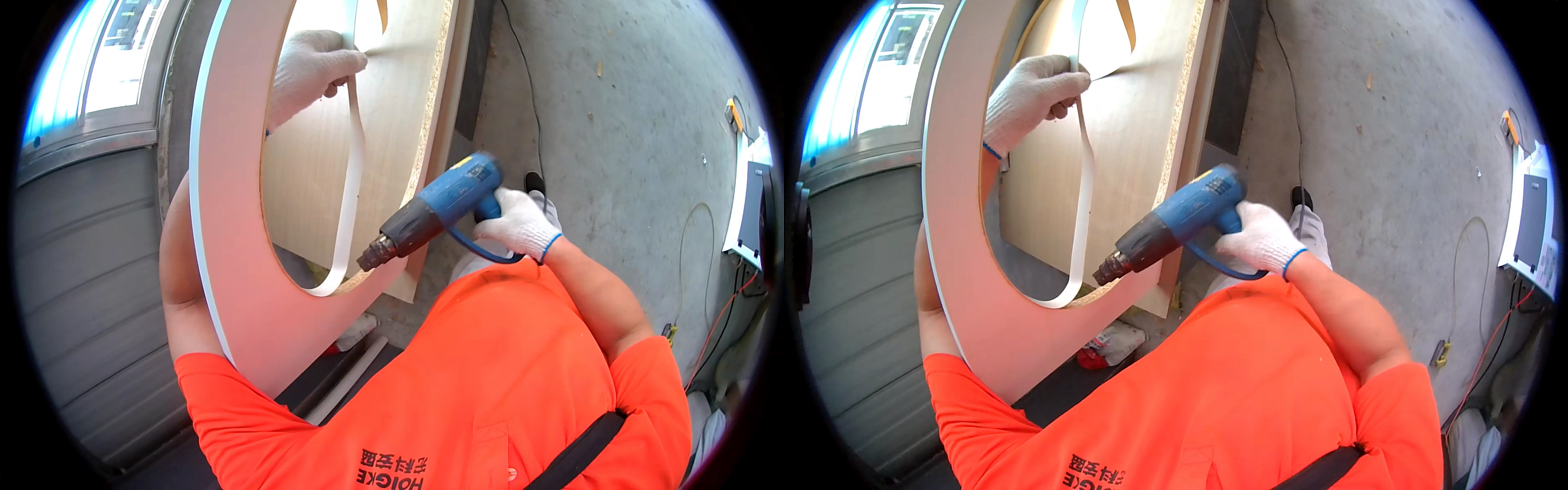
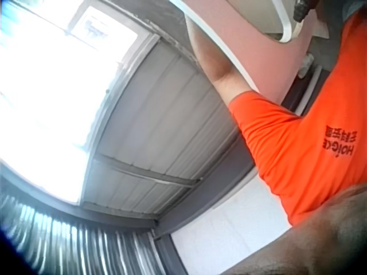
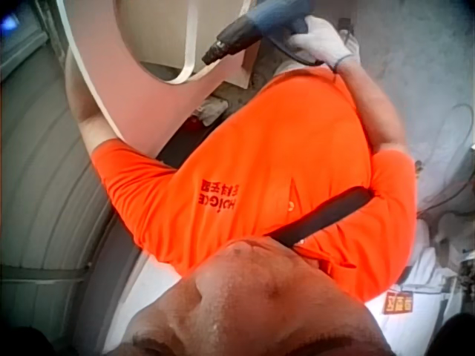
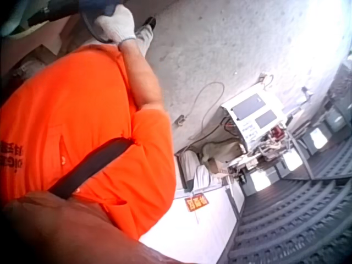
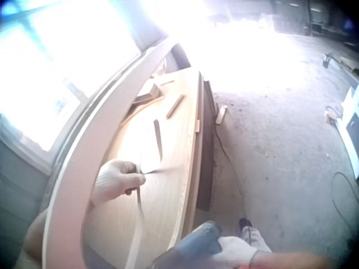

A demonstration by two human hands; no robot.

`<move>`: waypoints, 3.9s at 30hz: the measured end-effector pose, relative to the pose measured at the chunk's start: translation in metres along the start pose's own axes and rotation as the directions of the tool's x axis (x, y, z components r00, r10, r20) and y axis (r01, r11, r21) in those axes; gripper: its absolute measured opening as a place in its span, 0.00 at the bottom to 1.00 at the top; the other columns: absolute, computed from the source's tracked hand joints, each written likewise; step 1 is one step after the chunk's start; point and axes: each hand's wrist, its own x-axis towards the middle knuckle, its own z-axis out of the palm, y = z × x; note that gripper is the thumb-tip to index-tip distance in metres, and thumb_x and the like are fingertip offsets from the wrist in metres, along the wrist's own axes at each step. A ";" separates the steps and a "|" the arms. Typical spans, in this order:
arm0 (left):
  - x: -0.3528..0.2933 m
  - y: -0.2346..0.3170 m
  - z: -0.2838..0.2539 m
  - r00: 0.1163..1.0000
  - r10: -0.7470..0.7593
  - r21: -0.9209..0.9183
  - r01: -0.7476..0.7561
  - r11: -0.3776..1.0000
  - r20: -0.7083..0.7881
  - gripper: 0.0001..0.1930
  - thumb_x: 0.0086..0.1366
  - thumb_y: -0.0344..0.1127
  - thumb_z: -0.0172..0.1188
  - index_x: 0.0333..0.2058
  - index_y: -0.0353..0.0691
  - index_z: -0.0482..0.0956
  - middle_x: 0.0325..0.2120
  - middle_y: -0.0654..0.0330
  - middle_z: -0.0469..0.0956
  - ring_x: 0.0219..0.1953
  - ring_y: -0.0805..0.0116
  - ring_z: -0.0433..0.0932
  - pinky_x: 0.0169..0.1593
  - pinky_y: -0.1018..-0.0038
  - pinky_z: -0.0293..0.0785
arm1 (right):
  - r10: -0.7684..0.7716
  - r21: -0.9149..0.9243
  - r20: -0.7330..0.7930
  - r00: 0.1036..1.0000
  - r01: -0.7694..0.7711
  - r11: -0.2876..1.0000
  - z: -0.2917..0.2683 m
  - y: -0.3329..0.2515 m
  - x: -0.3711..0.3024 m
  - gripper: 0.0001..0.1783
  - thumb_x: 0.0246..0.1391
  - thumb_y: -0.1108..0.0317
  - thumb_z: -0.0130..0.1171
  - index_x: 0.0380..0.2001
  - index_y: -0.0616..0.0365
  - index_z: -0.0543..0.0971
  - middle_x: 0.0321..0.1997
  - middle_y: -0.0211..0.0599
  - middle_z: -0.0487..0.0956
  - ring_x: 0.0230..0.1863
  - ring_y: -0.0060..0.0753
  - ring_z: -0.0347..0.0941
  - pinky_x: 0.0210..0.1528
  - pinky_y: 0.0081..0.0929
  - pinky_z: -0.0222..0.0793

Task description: The person uses a heat gun to soften a strip of edge banding and applies it to the curved edge of a large, light-colored wooden panel. They press the banding firmly along the edge to ensure adhesion, working their way around the panel's perimeter.

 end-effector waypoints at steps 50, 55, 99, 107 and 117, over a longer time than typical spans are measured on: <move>-0.002 0.004 -0.012 0.997 0.029 0.051 -0.025 0.998 -0.078 0.15 0.70 0.47 0.66 0.35 0.40 0.85 0.25 0.66 0.76 0.28 0.77 0.73 0.36 0.76 0.72 | 0.052 0.595 0.094 0.994 -0.098 0.798 0.008 0.007 0.070 0.14 0.53 0.64 0.70 0.38 0.63 0.86 0.32 0.34 0.84 0.31 0.28 0.80 0.36 0.30 0.77; 0.000 0.002 -0.012 0.999 -0.010 0.019 0.010 1.000 -0.035 0.15 0.70 0.47 0.66 0.36 0.39 0.85 0.26 0.66 0.76 0.29 0.76 0.72 0.36 0.76 0.72 | 0.056 0.618 0.058 0.997 -0.080 0.782 -0.003 -0.003 0.078 0.14 0.54 0.64 0.70 0.39 0.63 0.84 0.32 0.36 0.83 0.29 0.28 0.80 0.33 0.30 0.77; 0.001 0.007 -0.004 0.992 0.018 0.144 0.000 0.990 -0.122 0.16 0.67 0.46 0.73 0.34 0.36 0.86 0.21 0.64 0.77 0.23 0.77 0.73 0.29 0.79 0.71 | 0.043 0.480 -0.049 0.998 -0.014 0.877 -0.021 0.006 0.083 0.12 0.50 0.64 0.73 0.30 0.63 0.83 0.27 0.36 0.82 0.26 0.29 0.78 0.31 0.28 0.73; 0.003 0.004 -0.004 0.991 0.050 0.136 -0.033 0.990 -0.123 0.16 0.66 0.46 0.73 0.33 0.36 0.86 0.20 0.64 0.77 0.22 0.77 0.73 0.28 0.79 0.70 | 0.052 0.470 -0.030 0.998 -0.032 0.882 -0.016 0.012 0.082 0.12 0.51 0.64 0.72 0.31 0.62 0.83 0.27 0.36 0.82 0.26 0.29 0.78 0.31 0.29 0.73; 0.002 0.011 -0.004 0.992 0.026 0.136 -0.010 0.991 -0.122 0.16 0.67 0.46 0.73 0.35 0.36 0.87 0.21 0.63 0.78 0.23 0.77 0.75 0.29 0.79 0.73 | 0.055 0.467 0.024 0.998 -0.060 0.882 -0.016 0.006 0.076 0.12 0.51 0.66 0.71 0.34 0.63 0.83 0.28 0.35 0.83 0.29 0.26 0.79 0.34 0.28 0.76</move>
